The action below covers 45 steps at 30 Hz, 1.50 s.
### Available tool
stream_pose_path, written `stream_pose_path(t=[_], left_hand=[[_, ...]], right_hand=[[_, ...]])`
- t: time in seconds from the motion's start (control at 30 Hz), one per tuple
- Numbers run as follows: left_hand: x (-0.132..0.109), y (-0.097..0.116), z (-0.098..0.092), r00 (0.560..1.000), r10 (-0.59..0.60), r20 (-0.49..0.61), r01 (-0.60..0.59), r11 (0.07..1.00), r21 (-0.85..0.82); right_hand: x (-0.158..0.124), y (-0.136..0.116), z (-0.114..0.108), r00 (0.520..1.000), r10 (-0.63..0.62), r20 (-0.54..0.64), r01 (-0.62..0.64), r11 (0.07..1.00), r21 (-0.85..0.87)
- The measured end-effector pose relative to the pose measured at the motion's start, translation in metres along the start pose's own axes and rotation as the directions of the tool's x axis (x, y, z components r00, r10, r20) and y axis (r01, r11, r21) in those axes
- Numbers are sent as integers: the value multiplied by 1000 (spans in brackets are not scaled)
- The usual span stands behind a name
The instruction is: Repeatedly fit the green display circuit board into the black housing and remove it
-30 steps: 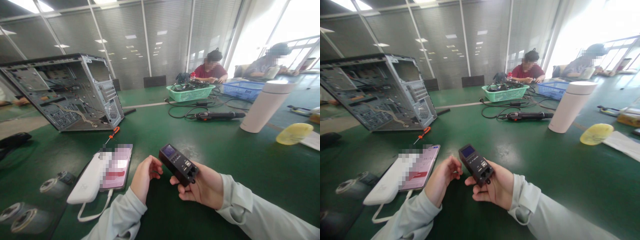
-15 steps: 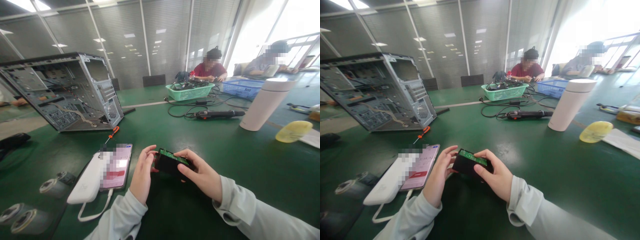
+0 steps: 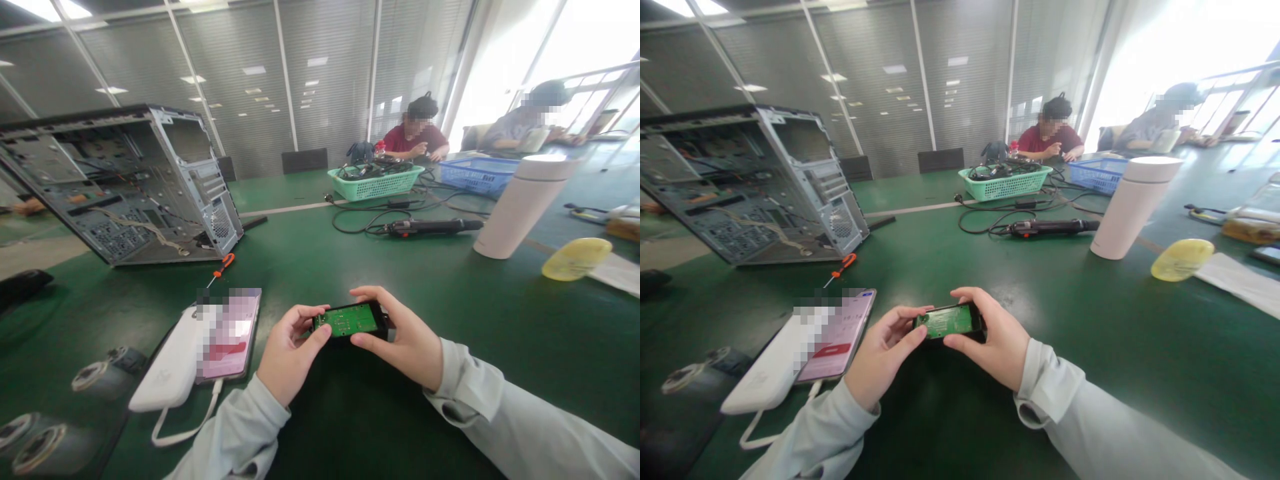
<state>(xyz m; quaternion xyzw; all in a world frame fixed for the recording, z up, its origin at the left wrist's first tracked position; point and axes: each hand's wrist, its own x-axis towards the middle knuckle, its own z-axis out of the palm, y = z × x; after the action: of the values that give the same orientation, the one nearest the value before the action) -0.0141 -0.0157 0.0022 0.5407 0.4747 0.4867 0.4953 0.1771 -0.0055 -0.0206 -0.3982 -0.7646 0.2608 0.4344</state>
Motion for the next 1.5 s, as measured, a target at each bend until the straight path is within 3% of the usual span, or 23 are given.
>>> stream_pose_path(t=[0.23,0.43,0.77,0.93,1.07,1.2,1.37,1.5], left_hand=[[2,-1,0,996,-89,-12,86,987,-134],[-2,4,4,999,-50,-19,47,990,-130],[-2,4,4,999,-24,-31,22,997,-67],[-5,2,0,997,74,-16,-69,974,214],[-10,7,-1,981,137,141,-191,824,533],[-12,12,1,966,123,226,-243,732,637],[-11,8,1,985,94,143,-156,832,533],[-6,-1,-3,994,88,-60,-66,952,300]], right_hand=[[4,5,-1,986,161,52,-167,977,130],[8,-7,-5,947,290,140,-313,931,187],[9,-6,-9,923,288,256,-352,902,252],[10,-7,-11,924,282,257,-351,892,285],[10,-7,-12,914,285,289,-361,897,255],[8,-3,-9,919,274,283,-341,913,225],[4,0,-6,887,317,336,-418,861,291],[4,-1,-8,877,291,381,-415,859,299]])
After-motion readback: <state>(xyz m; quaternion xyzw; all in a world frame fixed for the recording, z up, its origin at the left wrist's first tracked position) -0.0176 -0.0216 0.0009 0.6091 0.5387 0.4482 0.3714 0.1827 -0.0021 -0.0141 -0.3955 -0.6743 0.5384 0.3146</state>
